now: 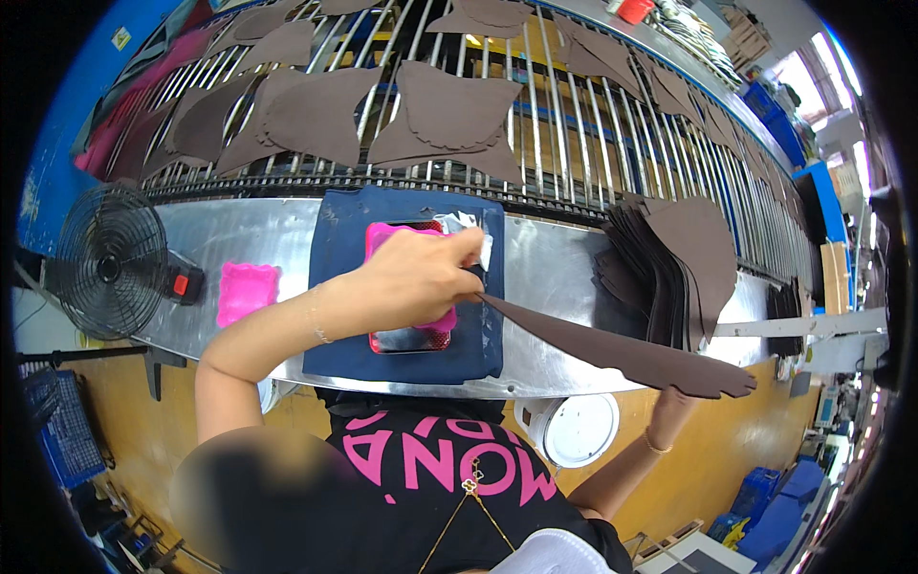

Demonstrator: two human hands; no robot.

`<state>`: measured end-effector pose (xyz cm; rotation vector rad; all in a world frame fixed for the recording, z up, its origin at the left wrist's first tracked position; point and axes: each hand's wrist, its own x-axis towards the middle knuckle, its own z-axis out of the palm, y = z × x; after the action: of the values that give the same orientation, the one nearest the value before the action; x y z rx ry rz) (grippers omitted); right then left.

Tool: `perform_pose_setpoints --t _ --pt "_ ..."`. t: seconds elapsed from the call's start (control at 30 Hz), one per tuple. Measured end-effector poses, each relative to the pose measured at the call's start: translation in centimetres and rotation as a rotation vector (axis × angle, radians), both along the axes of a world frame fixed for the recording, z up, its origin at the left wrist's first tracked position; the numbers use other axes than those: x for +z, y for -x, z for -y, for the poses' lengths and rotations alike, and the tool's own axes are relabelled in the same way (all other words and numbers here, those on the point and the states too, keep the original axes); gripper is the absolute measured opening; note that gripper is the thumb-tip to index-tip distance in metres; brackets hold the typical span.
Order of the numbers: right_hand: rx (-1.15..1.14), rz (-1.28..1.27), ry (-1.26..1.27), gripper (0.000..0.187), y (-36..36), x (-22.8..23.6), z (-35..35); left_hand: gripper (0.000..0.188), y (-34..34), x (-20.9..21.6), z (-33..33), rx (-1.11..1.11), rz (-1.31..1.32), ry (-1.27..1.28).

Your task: The person repeatedly picks up brown fabric pieces from a stack, places them on a pink plastic jig, and then transfers them onto a metal rack. The person continues this cycle, arranging the pieces in a row on the rack.

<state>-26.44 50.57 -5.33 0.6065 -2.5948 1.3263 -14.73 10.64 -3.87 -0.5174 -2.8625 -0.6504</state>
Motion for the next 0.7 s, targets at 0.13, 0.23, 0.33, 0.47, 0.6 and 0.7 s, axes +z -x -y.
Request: perform_pose_setpoints --t 0.13,0.23,0.33,0.47,0.6,0.7 --pt "-0.094 -0.114 0.060 0.013 0.3 5.2 -1.9 0.022 4.3 3.3 -2.4 -0.208 -0.005 -0.402" --pt "-0.073 -0.080 0.027 0.016 1.8 7.2 -0.9 0.023 7.5 6.7 -3.6 -0.230 -0.157 -0.656" --pt "-0.101 -0.008 -0.146 0.019 3.6 8.6 0.2 0.023 9.4 8.9 -2.7 -0.032 -0.042 -0.737" --pt "-0.206 -0.023 -0.081 0.036 9.1 6.4 -0.7 0.023 12.4 6.3 1.5 0.261 0.040 -0.929" --pt "-0.527 0.002 -0.473 0.060 14.2 0.5 -6.4 0.033 14.8 -0.8 8.4 0.365 0.062 -1.303" --pt "-0.546 0.065 -0.614 0.067 16.2 -3.1 -7.4 0.041 15.0 -6.6 12.2 0.479 0.055 -1.541"
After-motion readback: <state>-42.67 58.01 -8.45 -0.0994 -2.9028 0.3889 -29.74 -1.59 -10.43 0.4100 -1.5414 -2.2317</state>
